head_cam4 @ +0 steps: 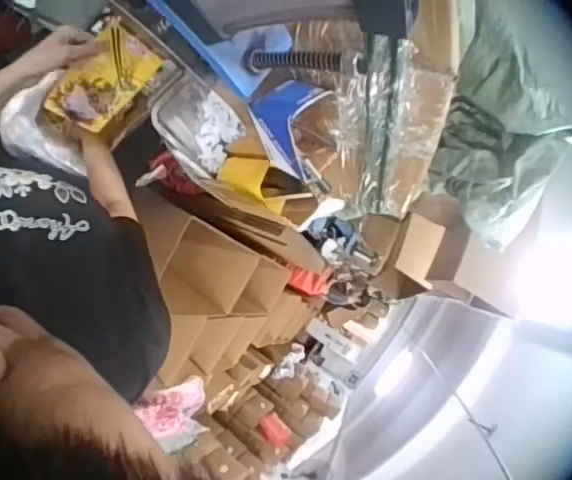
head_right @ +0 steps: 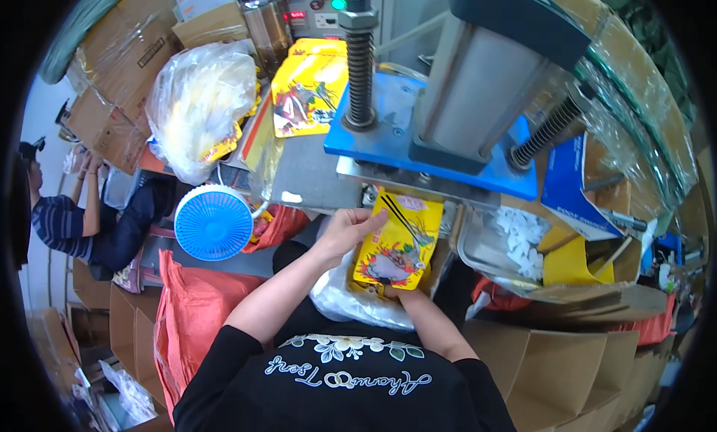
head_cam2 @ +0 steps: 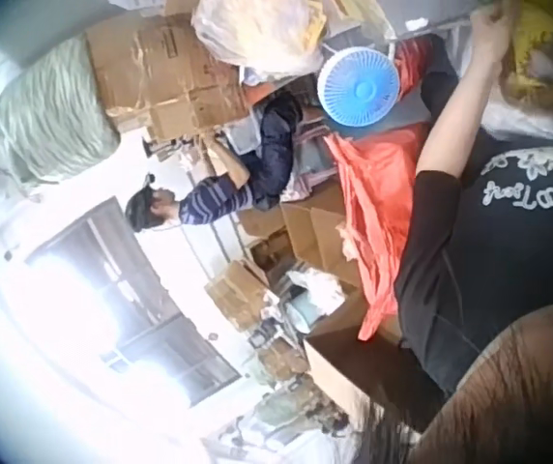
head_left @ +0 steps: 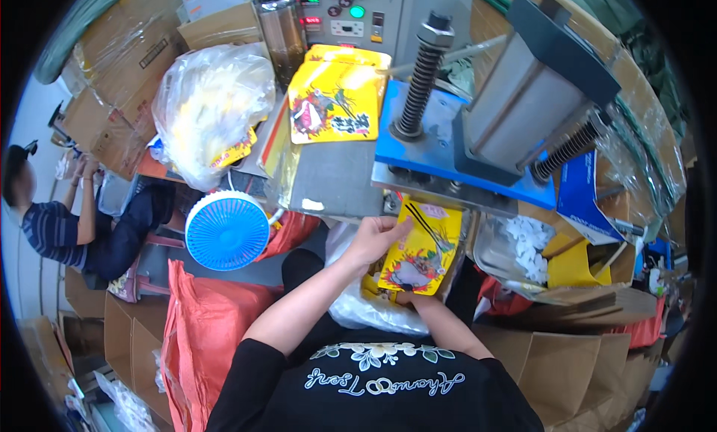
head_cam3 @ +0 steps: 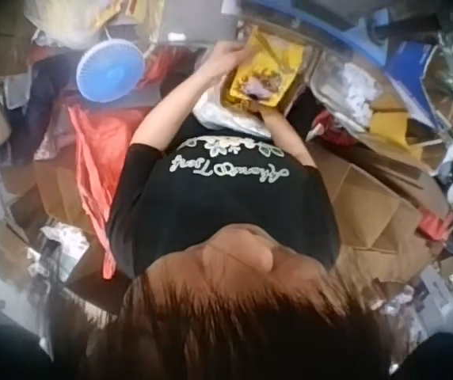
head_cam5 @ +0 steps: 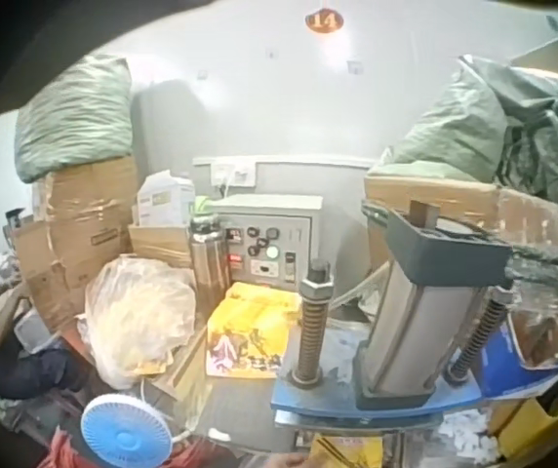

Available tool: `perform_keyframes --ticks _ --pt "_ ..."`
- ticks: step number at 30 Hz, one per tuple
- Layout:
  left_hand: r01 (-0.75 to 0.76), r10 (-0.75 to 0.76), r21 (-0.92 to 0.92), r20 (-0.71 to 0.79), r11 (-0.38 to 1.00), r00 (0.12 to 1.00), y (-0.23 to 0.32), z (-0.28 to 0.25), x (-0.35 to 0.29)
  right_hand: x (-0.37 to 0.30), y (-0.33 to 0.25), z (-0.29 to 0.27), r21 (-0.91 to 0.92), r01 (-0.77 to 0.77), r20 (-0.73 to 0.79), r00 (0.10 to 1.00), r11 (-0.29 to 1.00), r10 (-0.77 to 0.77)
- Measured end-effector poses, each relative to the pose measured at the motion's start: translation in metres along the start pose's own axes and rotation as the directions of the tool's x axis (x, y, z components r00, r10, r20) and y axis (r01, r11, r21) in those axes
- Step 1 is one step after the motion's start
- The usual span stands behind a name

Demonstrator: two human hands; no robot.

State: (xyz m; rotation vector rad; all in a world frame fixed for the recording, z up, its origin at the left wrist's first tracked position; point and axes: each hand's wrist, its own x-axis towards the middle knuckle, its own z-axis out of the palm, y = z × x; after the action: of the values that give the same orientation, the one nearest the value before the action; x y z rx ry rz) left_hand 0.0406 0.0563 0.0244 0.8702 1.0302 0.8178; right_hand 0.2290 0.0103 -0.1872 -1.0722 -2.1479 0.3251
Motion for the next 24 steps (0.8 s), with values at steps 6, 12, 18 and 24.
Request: perform_keyframes --ticks 6,12,18,24 --pt "-0.448 0.786 0.673 -0.346 0.589 0.513 0.05 -0.106 0.071 0.001 -0.002 0.011 -0.042 -0.354 0.631 0.716 0.934 0.299" --pt "0.179 0.925 0.983 -0.044 -0.027 0.378 0.099 -0.155 0.154 -0.014 -0.02 -0.026 -0.07 -0.534 0.829 0.44 0.843 0.347" --pt "0.084 0.853 0.978 0.125 -0.193 0.507 0.068 -0.127 0.139 -0.006 -0.064 -0.125 0.19 -0.566 0.803 0.559 0.802 0.204" --pt "0.071 0.793 0.982 0.096 -0.172 0.601 0.04 -0.116 0.104 0.051 -0.092 -0.238 0.39 -0.578 0.525 0.779 0.717 0.343"
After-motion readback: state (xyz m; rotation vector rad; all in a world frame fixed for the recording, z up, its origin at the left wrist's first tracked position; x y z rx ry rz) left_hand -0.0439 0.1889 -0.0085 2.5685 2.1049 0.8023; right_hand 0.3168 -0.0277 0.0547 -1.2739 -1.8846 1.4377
